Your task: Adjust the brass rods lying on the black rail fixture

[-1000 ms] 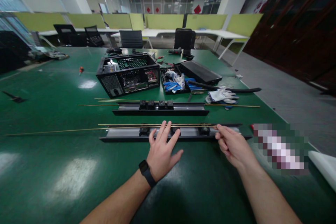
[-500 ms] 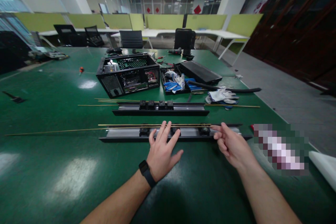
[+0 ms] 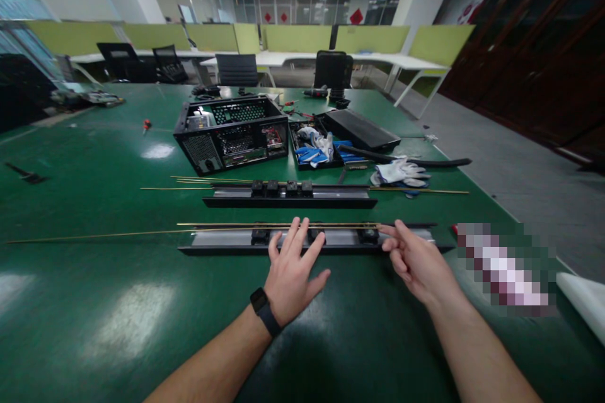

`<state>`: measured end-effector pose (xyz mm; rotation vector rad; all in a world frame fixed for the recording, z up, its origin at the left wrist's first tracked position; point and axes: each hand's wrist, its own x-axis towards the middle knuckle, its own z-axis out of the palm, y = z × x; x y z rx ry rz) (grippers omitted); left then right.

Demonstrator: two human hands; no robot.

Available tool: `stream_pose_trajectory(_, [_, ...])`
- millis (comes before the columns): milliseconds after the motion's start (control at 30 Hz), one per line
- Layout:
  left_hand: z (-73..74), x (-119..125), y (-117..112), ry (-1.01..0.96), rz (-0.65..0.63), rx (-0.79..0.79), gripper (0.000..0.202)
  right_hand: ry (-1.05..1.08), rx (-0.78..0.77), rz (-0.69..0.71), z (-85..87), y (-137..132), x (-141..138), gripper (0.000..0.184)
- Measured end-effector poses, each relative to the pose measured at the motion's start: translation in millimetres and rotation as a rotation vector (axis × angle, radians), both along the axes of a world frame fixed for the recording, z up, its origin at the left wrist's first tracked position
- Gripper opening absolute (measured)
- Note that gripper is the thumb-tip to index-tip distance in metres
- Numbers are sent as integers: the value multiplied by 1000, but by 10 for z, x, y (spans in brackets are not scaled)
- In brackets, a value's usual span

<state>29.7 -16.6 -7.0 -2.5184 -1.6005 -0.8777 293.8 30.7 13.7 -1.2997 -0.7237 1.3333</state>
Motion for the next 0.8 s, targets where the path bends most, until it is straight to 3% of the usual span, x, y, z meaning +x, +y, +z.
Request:
stream_pose_trajectory(500, [-4, 8, -4, 4, -3, 2, 62, -2, -14, -55, 20, 26, -157, 44])
stream_pose_trajectory(667, [-6, -8, 5, 5, -5, 8, 61, 36, -63, -85, 45, 55, 48, 37])
stream_pose_trajectory(800, [1, -9, 4, -2, -8, 4, 61, 13, -37, -244, 74, 85, 287, 31])
